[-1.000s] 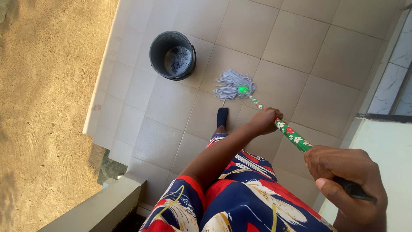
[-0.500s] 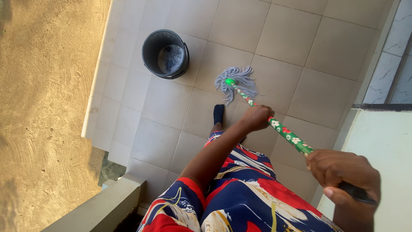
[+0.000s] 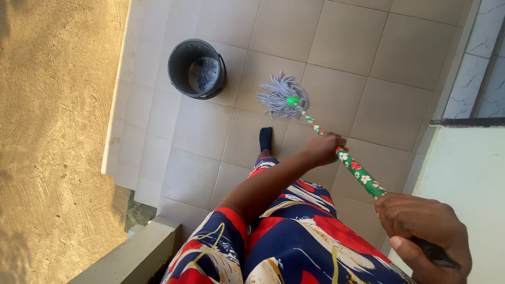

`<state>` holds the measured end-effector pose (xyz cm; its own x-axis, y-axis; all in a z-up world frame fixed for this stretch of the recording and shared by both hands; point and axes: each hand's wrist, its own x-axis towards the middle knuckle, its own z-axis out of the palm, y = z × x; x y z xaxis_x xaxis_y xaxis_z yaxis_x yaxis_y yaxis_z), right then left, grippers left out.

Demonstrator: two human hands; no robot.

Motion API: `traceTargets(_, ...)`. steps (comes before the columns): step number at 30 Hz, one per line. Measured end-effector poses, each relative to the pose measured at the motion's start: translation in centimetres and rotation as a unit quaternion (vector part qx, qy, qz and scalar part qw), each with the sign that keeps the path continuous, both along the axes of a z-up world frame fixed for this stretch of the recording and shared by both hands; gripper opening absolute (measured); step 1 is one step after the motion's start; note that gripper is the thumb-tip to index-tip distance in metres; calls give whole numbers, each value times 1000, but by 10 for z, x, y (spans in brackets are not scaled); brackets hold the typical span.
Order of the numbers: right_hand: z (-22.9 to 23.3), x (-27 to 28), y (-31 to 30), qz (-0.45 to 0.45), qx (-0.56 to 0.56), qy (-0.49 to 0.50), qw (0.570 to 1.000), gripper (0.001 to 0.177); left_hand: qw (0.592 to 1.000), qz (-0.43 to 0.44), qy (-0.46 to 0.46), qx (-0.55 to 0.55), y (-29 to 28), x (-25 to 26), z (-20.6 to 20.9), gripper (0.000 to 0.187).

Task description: The person wrings out a mop in a bucket of soapy water and mops a tiled floor, periodically returning to the bucket to rinse and wring the mop head.

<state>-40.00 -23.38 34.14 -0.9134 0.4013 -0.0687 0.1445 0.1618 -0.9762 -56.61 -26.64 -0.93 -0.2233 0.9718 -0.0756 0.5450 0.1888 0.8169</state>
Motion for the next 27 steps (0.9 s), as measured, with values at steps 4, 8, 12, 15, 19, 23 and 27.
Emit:
traceTargets(4, 2, -7, 0, -3, 49, -59, 997, 35, 998, -37, -17, 48, 37, 11, 0, 27)
traceTargets(8, 9, -34, 1, -18, 53, -47, 997, 31, 997, -76, -32, 11, 58, 1, 8, 30)
traceTargets(12, 10, -43, 13, -54, 80, 71, 993, 20, 997, -70, 9, 1, 54, -21, 18, 6)
traceTargets(15, -11, -47, 28, -39, 53, 147, 987, 15, 998, -40, 33, 24, 40, -50, 21, 5)
traceTargets(19, -52, -61, 22, -83, -30, 228, 970, 14, 998, 13, 62, 0, 10, -93, 10, 10)
traceTargets(23, -88, -92, 12, -45, -54, 231, 970, 17, 994, 56, 88, 21, -13, -145, -23, 19)
traceTargets(27, -108, -111, 11, -35, -46, 198, 979, 16, 992, 53, 108, -38, -10, -184, -52, 25)
